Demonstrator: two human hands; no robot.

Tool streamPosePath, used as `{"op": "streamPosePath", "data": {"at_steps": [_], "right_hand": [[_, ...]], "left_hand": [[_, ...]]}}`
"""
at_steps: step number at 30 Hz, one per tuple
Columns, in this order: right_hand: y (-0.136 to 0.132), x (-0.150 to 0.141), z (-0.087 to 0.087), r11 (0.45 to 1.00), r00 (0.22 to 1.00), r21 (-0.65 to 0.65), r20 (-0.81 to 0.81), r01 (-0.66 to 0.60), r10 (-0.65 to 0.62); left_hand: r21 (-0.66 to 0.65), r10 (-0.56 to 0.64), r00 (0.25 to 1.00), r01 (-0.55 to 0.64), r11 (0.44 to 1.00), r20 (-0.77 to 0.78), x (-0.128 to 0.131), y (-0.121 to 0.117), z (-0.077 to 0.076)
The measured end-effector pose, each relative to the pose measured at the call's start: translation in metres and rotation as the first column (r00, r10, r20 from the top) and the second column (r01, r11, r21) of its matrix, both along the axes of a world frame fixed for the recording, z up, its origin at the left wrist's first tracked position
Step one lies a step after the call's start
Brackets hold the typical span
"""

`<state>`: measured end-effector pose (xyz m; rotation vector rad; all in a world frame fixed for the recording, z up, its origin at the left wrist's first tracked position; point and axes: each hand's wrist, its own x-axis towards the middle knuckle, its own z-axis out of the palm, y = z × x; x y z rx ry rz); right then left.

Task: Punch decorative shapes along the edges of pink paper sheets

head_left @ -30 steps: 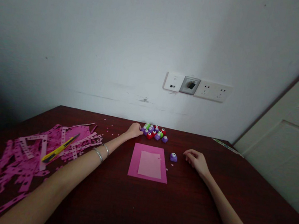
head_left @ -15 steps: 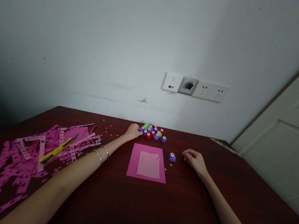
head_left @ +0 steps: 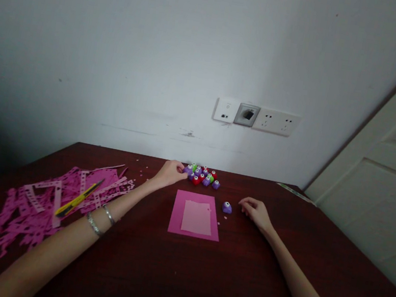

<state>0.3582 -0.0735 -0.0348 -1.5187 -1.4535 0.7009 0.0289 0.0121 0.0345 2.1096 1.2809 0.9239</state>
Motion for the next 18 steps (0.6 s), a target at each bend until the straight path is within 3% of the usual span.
{"op": "streamPosePath", "data": {"at_steps": [3,7,12,16,18], "right_hand": [[-0.002,-0.003,0.002,1.000,1.000,0.008,0.000,0.000,0.000],[-0.006,-0.008,0.009,0.999,0.999,0.026,-0.005,0.045,-0.045],[-0.016,-0.048,0.039,0.990,0.994,0.091,-0.010,0.110,-0.110],[-0.032,-0.105,0.063,0.994,0.990,0.038,-0.093,-0.100,0.103],[-0.039,-0.125,0.068,0.990,0.985,0.027,-0.105,-0.138,0.140]], "left_hand": [[0.088,0.003,1.000,0.000,0.996,-0.028,0.001,-0.022,0.005],[0.085,-0.016,1.000,0.017,0.996,-0.018,0.004,-0.041,0.002],[0.114,-0.029,0.999,0.024,0.993,0.040,0.010,-0.050,0.000],[0.085,-0.073,0.994,0.066,0.994,0.084,0.017,-0.058,-0.001],[0.060,-0.111,0.989,0.105,0.993,0.095,0.019,-0.063,-0.001]]}}
